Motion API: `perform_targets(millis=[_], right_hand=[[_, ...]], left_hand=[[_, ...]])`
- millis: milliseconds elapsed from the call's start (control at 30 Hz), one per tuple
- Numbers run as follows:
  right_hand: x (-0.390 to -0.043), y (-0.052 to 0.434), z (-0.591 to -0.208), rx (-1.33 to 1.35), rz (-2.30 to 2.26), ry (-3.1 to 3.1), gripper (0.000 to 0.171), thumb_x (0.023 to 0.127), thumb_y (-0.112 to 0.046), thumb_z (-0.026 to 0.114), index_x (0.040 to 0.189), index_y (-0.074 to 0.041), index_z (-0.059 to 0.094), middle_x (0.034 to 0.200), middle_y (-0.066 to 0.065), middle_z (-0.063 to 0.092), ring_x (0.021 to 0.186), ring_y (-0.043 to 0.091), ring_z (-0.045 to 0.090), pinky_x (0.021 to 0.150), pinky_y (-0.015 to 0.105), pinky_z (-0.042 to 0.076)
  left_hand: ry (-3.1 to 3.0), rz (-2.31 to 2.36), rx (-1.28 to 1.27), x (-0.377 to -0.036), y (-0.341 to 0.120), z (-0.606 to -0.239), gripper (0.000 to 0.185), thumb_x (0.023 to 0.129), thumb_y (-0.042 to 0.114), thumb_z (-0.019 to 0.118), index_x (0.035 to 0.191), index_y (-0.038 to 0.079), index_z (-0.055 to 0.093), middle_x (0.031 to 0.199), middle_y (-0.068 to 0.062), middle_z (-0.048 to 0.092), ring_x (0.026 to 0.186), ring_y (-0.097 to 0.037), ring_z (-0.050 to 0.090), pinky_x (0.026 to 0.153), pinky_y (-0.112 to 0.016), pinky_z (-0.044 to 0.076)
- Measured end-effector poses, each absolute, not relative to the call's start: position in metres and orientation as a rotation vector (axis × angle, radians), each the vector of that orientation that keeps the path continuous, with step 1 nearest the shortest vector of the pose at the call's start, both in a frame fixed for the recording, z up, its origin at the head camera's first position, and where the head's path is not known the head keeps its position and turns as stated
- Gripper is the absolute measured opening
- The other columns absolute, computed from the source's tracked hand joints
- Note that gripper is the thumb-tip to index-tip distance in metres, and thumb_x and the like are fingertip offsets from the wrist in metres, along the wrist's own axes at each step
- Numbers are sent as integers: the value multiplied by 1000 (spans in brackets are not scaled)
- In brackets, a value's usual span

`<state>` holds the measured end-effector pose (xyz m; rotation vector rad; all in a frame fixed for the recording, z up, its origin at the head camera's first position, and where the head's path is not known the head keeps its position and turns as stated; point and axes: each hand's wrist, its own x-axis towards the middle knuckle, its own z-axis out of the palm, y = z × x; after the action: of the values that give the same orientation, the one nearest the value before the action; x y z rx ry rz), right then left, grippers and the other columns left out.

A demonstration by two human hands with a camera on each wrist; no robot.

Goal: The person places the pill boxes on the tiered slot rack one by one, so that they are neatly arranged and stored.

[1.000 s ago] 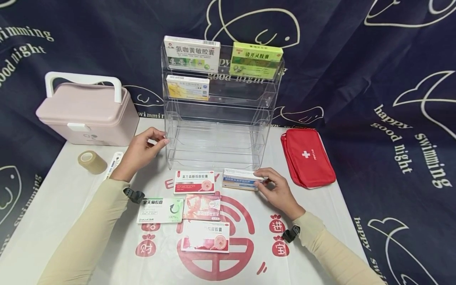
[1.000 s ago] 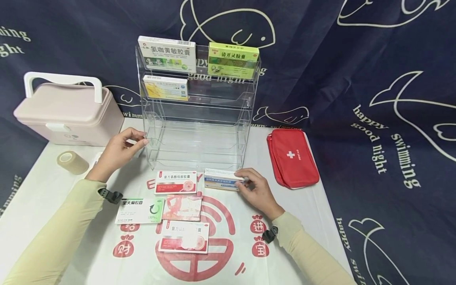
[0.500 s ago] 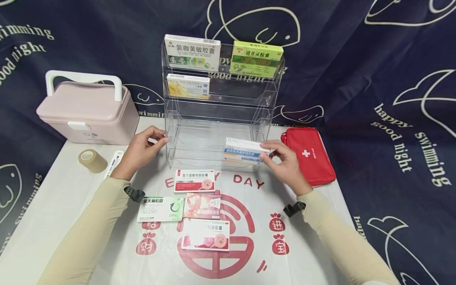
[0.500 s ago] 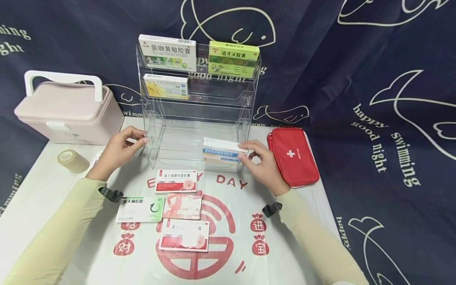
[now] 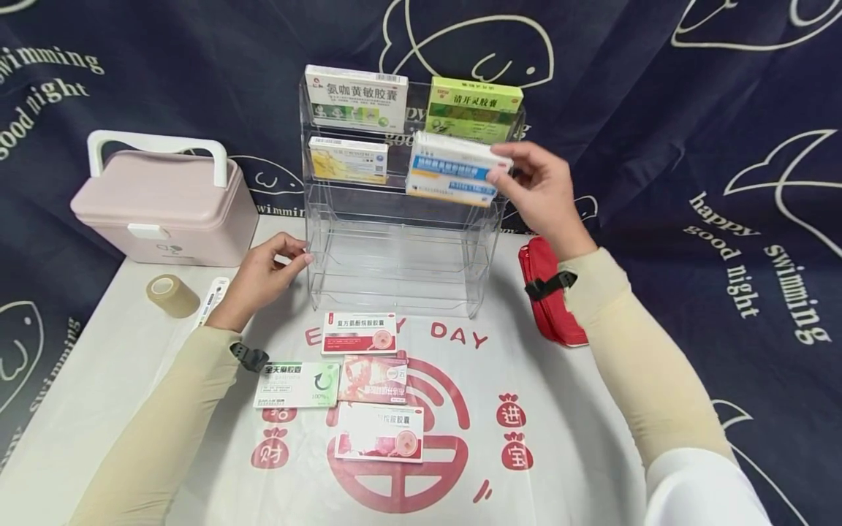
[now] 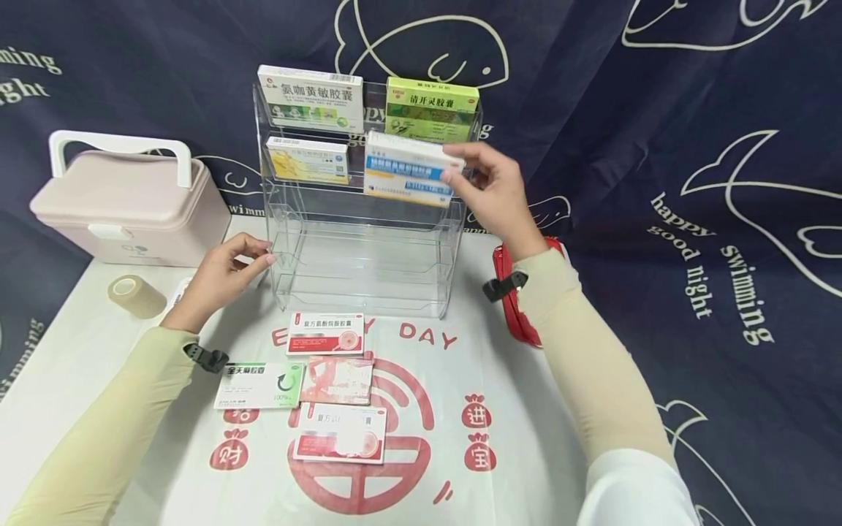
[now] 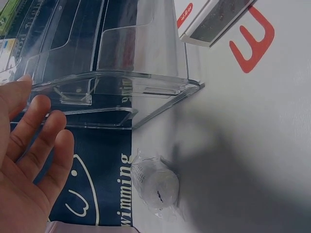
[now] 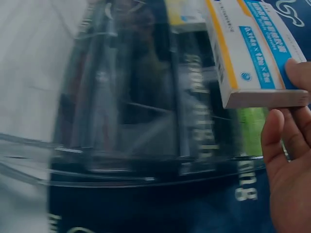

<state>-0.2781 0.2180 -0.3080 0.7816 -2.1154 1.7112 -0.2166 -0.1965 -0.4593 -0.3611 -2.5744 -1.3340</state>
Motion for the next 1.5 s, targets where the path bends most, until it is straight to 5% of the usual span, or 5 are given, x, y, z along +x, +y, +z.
perform_targets(millis=[333,700,1333,1500], right_hand=[[-293,208,-276,705,1634,-2214,26,91,3,74,117,-2,73,101,9,74,88,19,68,66,23,54],[-322,222,-288,654,1564,-2180,29,91,0,75,119,-7,73,106,8,72,84,18,64,59,25,47],[-322,228,-297,737,1393,-2248,28,89,-6,79,117,-5,74,109,4,72,95,13,67,59,22,48],[-321,230,-298,786,1118,-2330,25,90,-11,80,114,-12,77,109,-2,71,96,10,61,72,24,46]], left_hand=[[-2578,-1339,-356,-216,-197,-461,20,99,20,70,111,4,67,99,-8,73,84,-15,62,71,-19,50],[-2578,-1343,-351,-217,-198,-461,21,98,20,71,112,5,67,99,-8,73,84,-14,62,71,-19,50],[-2580,-1342,-353,-216,-197,-462,21,99,20,71,112,4,67,99,-9,72,85,-16,62,71,-20,50],[-2590,-1343,-344,-216,-196,-461,21,99,21,70,112,4,67,101,-9,72,86,-16,62,72,-22,50]])
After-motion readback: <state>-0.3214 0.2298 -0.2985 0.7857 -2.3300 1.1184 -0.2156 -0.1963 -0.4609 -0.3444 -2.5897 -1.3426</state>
